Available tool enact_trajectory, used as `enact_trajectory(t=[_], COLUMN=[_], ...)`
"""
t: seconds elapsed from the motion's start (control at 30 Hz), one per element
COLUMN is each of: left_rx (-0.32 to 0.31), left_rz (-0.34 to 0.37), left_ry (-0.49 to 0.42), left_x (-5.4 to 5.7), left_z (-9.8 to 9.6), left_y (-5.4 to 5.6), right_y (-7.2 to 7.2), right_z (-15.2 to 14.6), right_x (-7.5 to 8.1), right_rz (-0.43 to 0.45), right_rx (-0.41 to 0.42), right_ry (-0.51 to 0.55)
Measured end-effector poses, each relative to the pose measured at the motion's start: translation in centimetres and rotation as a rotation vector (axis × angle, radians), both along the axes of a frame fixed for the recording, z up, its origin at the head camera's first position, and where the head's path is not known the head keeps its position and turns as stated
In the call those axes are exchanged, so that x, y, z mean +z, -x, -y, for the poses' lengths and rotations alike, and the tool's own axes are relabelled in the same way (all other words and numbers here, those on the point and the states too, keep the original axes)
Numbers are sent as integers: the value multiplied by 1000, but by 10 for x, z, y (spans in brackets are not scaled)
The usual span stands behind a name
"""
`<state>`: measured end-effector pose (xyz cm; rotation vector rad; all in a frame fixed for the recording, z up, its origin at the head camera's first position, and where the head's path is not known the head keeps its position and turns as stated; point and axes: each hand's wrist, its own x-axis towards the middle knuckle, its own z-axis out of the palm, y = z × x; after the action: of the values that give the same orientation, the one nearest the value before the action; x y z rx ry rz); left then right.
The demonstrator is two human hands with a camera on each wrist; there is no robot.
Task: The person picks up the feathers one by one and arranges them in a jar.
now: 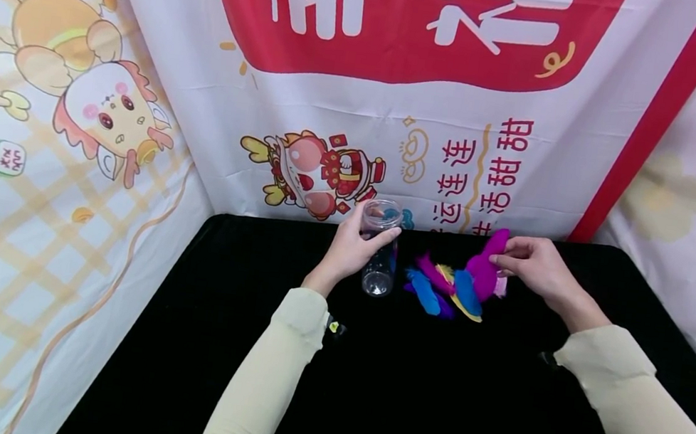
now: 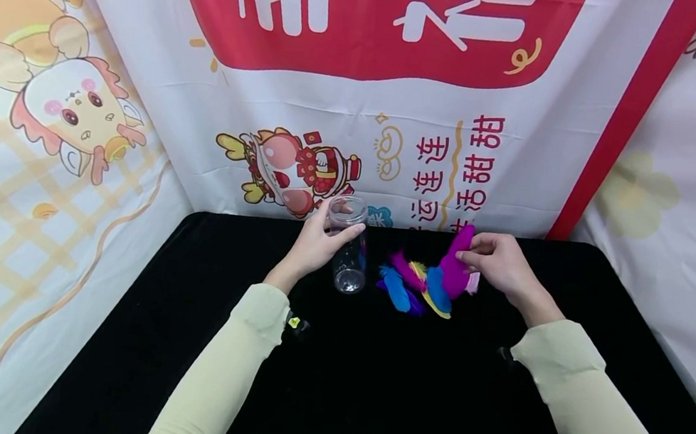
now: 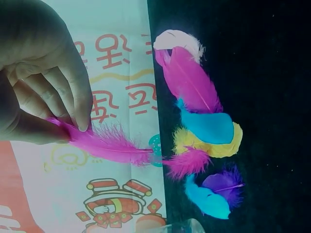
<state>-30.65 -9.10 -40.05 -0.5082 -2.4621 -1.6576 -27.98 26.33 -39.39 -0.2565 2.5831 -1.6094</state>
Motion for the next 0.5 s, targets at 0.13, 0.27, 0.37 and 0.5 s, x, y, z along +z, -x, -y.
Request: enact_trajectory(t=[0.13, 0.27, 0.37, 0.5], left_rx=[-8, -8, -5, -1], left_rz=[5, 6, 2, 8], left_ry=[-6, -6, -6, -3], left_x=[-1, -1, -1, -1], left_z=[1, 1, 1, 1], left_y=[0, 1, 0, 1], right_y=[0, 2, 3, 2], right_z=[2, 5, 9, 13], right_x=[3, 5, 6, 8], right_rz=[-21, -33, -36, -39], right_rx=[-1, -3, 3, 7], right_ry=[-9, -8, 15, 40])
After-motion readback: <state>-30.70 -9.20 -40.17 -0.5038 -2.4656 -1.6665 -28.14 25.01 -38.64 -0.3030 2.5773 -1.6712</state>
